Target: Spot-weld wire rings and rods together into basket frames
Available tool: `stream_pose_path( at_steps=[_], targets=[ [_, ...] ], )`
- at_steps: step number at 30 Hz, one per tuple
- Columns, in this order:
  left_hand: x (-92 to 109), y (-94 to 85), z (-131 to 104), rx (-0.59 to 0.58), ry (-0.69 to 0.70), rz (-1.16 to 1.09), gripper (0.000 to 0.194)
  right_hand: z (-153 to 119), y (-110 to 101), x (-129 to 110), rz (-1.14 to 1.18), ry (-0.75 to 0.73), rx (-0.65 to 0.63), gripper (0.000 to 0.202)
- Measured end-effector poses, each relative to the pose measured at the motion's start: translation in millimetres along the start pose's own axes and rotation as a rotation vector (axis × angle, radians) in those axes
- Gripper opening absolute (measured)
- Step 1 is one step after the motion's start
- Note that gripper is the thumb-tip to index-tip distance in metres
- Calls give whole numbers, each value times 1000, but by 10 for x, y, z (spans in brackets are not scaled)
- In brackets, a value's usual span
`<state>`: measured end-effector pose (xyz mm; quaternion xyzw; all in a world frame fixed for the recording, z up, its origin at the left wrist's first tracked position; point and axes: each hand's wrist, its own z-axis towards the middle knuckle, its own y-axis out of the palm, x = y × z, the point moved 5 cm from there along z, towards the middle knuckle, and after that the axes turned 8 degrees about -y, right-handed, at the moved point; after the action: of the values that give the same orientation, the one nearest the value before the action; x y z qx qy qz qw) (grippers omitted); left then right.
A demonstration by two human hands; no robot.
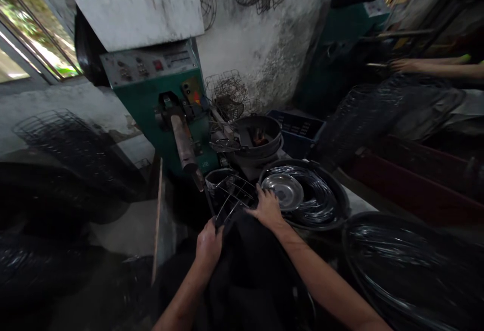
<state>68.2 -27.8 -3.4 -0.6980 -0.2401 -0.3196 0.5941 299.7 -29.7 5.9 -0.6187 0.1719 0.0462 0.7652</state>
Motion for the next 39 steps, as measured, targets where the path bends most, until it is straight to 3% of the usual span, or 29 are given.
stream_pose_path(
  at_steps=[6,15,20,24,31,35,39],
  targets=[
    [96,147,29,98,-86,-22,30,29,39,27,-11,71,-6,93],
    [97,-55,139,-79,-24,-254,29,44,62,137,50,21,-9,95],
    [26,-20,117,-78,-101,-371,33,-2,82,137,48,-30,-35,95],
    [-73,-10,183,-64,-179,-507,37,13,55,94,34,-33,34,94],
    [-127,-354,483,42,-200,-657,38,278,-50,-258,117,-105,233,103],
    [-255,-480,586,60,-201,-753,39,379,-22,-499,166,-87,225,104],
    [-220,-676,615,97,-132,-720,33,468,-21,-681,221,-96,175,106]
  ],
)
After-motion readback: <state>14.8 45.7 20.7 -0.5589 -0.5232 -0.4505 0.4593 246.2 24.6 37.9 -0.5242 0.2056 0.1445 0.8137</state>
